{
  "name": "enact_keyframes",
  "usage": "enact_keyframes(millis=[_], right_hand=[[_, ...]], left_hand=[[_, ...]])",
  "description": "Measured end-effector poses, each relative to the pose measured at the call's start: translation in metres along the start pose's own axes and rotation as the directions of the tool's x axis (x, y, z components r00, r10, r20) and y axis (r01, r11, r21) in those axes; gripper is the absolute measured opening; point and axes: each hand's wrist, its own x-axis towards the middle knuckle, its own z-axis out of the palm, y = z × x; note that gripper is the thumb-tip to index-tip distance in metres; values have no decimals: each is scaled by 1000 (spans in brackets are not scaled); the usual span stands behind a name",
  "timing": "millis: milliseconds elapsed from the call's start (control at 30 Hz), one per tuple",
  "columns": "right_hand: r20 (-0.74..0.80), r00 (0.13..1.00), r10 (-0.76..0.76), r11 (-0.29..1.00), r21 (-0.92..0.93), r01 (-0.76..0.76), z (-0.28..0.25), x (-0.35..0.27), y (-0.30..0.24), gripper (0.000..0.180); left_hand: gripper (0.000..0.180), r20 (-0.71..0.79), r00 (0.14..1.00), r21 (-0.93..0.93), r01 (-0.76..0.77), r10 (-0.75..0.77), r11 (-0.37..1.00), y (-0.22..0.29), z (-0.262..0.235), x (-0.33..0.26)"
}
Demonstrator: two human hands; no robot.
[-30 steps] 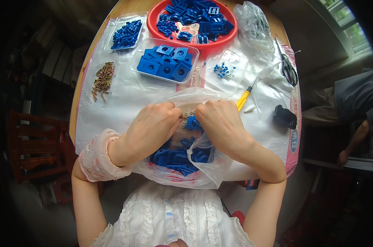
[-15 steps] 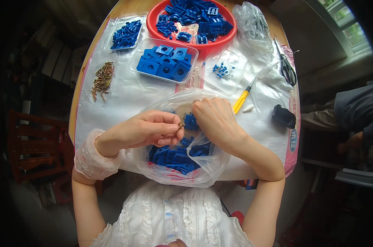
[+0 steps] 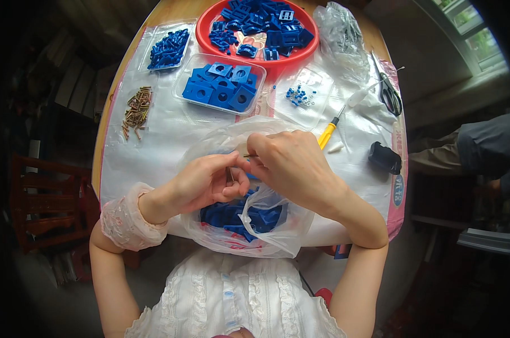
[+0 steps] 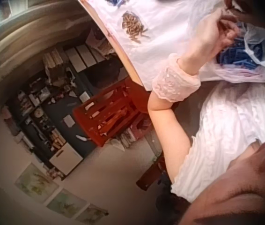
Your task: The recorder is sorting and assembling blue plastic components and small metal screws.
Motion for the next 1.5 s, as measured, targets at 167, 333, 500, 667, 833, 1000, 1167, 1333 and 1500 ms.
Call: enact_keyframes(millis=[167, 333, 500, 667, 833, 1000, 1167, 1333, 1500], right_hand=[[-4, 998, -62, 996, 58, 62, -9, -7, -7, 12], [118, 993, 16, 954, -298, 20, -10, -13, 7, 9], [202, 976, 77, 917, -398, 10, 21, -9, 8, 15], [101, 993, 68, 946, -322, -32, 27, -4, 10, 14], [-41, 998, 50, 998, -43, -52, -1, -4, -2, 14], [21, 998, -61, 998, -21, 62, -3, -12, -6, 14], [199, 980, 11, 963, -267, 44, 0, -15, -2, 12], [286, 957, 44, 925, -374, 69, 11, -16, 5, 7], [283, 957, 56, 919, -388, 62, 8, -19, 7, 7]], left_hand=[[35, 49, 999, -24, 7, -6, 1000, 1, 2, 13], [23, -37, 996, 51, -73, 75, 996, -7, -9, 8], [21, -15, 998, 75, -64, 65, 995, -3, -5, 11], [24, -42, 998, 91, -49, 53, 995, -4, -3, 10], [29, -14, 999, 16, -30, 31, 999, -5, 2, 8], [29, -60, 998, -28, -23, 21, 999, -6, 7, 15], [20, -78, 996, 111, -36, 45, 993, -6, 0, 10], [18, -99, 995, 115, -7, 19, 993, -6, 3, 9], [17, -67, 998, 97, -10, 17, 995, -7, -1, 11]])
